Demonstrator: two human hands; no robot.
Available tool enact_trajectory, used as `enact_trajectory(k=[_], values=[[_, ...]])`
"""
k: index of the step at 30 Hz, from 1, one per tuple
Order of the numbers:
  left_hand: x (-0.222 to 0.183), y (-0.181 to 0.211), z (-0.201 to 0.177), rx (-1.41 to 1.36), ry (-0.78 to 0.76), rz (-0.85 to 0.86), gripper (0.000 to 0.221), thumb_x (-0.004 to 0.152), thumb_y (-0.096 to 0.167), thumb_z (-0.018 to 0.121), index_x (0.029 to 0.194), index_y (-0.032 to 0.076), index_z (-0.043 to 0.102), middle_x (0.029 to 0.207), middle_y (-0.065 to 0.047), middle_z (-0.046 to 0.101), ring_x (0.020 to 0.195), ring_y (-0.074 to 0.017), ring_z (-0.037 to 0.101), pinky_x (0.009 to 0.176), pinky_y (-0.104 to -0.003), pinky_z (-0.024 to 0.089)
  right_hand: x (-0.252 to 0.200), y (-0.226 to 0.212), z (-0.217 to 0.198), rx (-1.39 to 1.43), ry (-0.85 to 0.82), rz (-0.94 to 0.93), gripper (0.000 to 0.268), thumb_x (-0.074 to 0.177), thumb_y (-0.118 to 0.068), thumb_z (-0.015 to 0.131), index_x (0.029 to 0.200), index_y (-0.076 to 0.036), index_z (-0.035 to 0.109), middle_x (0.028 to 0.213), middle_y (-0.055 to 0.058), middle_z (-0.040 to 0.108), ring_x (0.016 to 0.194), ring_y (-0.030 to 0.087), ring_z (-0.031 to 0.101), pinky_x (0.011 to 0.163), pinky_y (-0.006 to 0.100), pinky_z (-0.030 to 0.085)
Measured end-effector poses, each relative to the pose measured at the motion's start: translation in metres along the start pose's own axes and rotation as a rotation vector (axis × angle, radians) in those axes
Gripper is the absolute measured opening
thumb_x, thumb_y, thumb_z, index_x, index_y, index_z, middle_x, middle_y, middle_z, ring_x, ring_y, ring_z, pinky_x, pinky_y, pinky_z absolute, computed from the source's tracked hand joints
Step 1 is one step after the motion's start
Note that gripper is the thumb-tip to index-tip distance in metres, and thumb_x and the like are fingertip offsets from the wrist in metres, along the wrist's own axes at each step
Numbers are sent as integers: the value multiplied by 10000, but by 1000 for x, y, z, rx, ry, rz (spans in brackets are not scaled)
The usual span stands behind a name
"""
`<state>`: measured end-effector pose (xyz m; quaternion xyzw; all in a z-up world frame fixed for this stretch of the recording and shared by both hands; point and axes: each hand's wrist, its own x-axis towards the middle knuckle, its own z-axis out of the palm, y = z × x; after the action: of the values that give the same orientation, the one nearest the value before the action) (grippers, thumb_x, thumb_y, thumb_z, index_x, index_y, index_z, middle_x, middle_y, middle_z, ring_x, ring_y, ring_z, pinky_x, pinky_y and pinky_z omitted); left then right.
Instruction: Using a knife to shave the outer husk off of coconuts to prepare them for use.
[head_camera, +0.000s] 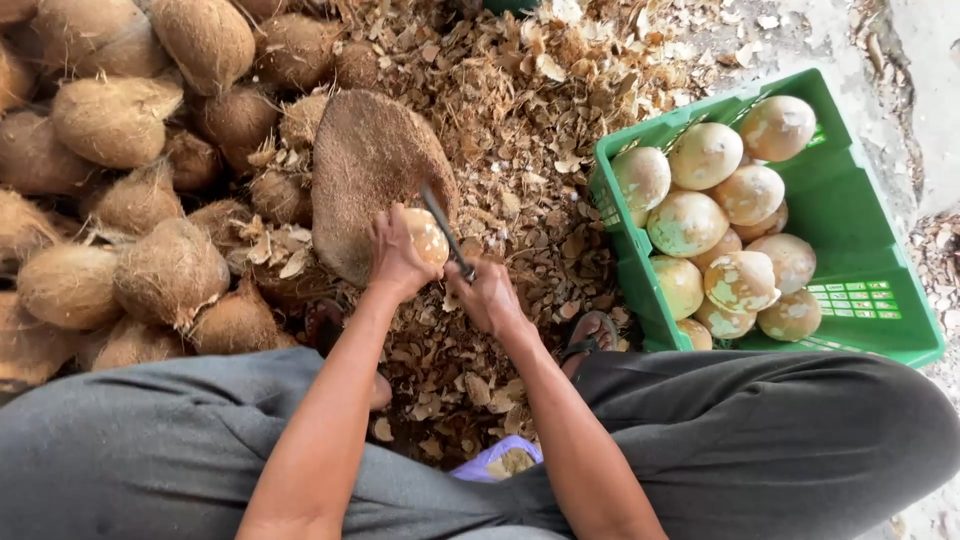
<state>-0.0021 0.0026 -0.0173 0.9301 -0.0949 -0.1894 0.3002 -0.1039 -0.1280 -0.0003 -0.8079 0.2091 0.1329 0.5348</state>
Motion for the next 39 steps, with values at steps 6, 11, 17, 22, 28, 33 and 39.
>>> enact_trajectory(k=[6, 11, 17, 22, 28, 33, 39], values=[[-10, 25, -19, 3, -8, -59, 1048, 533, -9, 884, 1448, 34, 375, 1277, -235, 475, 1265, -436, 450, 1063, -573, 420, 13, 29, 9, -36, -20, 21, 499, 964, -518, 584, 711, -96, 669, 598, 134, 628, 694, 341, 667, 710, 448, 511], [6, 10, -8, -123, -30, -92, 1197, 516, 35, 927, 1525, 61, 284, 1455, -327, 329, 1388, -526, 294, 1144, -655, 291, 6, 12, -12, 130, 45, 26, 391, 911, -418, 655, 709, -84, 684, 595, 150, 618, 685, 319, 652, 691, 432, 502], [9, 10, -11, -81, -65, -86, 1335, 417, 57, 984, 1548, 75, 274, 1493, -318, 311, 1412, -561, 271, 1164, -678, 241, 15, 27, 0, 432, -28, 137, 317, 959, -312, 649, 781, -50, 645, 547, 57, 550, 497, 179, 505, 491, 322, 458], [7, 1, -7, -88, -51, -53, 1184, 441, -19, 950, 1465, 49, 359, 1370, -312, 402, 1328, -545, 382, 1079, -714, 367, 24, 49, 9, 524, -74, 157, 351, 968, -276, 678, 738, -29, 583, 469, 79, 514, 317, 164, 507, 278, 311, 437], [-3, 9, -18, -147, -22, -17, 1070, 444, -36, 928, 1385, 56, 428, 1350, -307, 419, 1297, -558, 416, 1054, -718, 386, 26, 82, 32, 528, -39, 50, 351, 916, -190, 756, 907, 96, 554, 529, 163, 543, 341, 215, 519, 282, 372, 430], [-12, 18, -30, -155, 0, 5, 1091, 478, 50, 960, 1430, 77, 427, 1327, -287, 454, 1279, -521, 453, 1016, -669, 451, 25, 55, 19, 505, -20, 67, 322, 918, -246, 677, 726, -2, 590, 483, 127, 549, 369, 232, 572, 353, 343, 478], [-17, -17, -16, -666, 36, -63, 1039, 543, 229, 1002, 1419, 53, 471, 1280, -287, 516, 1207, -468, 528, 967, -606, 473, 20, 22, -21, 234, 122, 211, 289, 831, -322, 699, 771, -39, 703, 590, 134, 609, 589, 251, 613, 587, 412, 504]])
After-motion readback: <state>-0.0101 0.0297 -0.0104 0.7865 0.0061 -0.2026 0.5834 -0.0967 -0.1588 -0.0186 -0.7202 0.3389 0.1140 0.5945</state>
